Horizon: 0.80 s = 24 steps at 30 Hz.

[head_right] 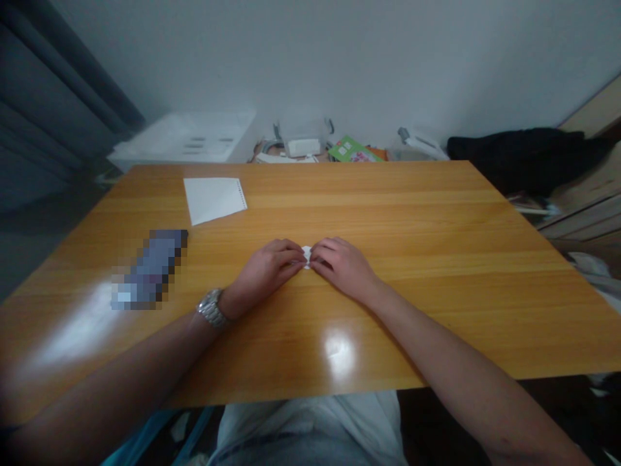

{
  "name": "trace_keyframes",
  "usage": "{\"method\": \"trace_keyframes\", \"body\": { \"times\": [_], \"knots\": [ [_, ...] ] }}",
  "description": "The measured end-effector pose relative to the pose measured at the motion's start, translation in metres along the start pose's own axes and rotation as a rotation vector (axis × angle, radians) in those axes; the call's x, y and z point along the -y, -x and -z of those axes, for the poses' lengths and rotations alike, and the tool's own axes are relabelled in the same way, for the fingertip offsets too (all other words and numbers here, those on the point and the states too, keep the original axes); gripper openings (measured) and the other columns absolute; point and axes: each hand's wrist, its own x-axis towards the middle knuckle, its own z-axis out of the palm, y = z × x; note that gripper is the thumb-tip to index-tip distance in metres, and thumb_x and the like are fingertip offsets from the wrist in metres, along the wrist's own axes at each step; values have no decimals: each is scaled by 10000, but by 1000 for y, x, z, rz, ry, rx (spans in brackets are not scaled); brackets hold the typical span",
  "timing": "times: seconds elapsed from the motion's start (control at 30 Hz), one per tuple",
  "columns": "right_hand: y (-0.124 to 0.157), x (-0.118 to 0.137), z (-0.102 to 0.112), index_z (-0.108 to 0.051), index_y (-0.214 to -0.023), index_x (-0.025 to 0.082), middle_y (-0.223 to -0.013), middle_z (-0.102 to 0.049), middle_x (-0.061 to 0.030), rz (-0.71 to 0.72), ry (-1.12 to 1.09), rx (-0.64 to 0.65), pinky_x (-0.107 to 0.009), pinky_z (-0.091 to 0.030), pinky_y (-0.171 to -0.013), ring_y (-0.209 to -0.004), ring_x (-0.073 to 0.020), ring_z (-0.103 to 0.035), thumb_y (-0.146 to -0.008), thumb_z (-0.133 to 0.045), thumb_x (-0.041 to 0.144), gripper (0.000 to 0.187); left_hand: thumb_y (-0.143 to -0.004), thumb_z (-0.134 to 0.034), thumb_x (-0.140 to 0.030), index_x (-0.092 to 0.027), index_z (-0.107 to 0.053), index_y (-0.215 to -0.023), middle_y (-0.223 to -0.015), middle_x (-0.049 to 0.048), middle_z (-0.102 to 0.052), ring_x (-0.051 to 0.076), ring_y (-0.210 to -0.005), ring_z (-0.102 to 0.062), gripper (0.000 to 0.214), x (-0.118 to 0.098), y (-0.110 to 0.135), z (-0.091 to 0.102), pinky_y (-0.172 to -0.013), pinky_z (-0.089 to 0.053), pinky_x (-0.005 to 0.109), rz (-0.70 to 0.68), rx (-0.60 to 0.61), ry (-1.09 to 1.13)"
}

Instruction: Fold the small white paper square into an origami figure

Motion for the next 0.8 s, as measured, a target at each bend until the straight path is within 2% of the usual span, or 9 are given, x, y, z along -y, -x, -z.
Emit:
{"method": "trace_keyframes", "body": {
  "times": [0.47,0.8],
  "knots": [
    [-4,-6,-9,-666,-929,218,-1036,-703,-74,-84,-130,-52,-400,-487,-904,-1004,-239,-631,-985,-615,264,88,-922,-654,-194,-177,-665,-896,-956,46,-697,197,-920,-641,33,-3,-4,-4,-869,-507,334,160,-90,152],
    [-6,-4,-7,-693,-887,223,-983,-719,-59,-132,-149,-75,-394,-498,-877,-955,-230,-647,-943,-666,246,66,-881,-657,-139,-169,-641,-845,-945,62,-671,196,-905,-630,50,-4,-9,-7,-855,-512,335,198,-123,175]
  ]
}}
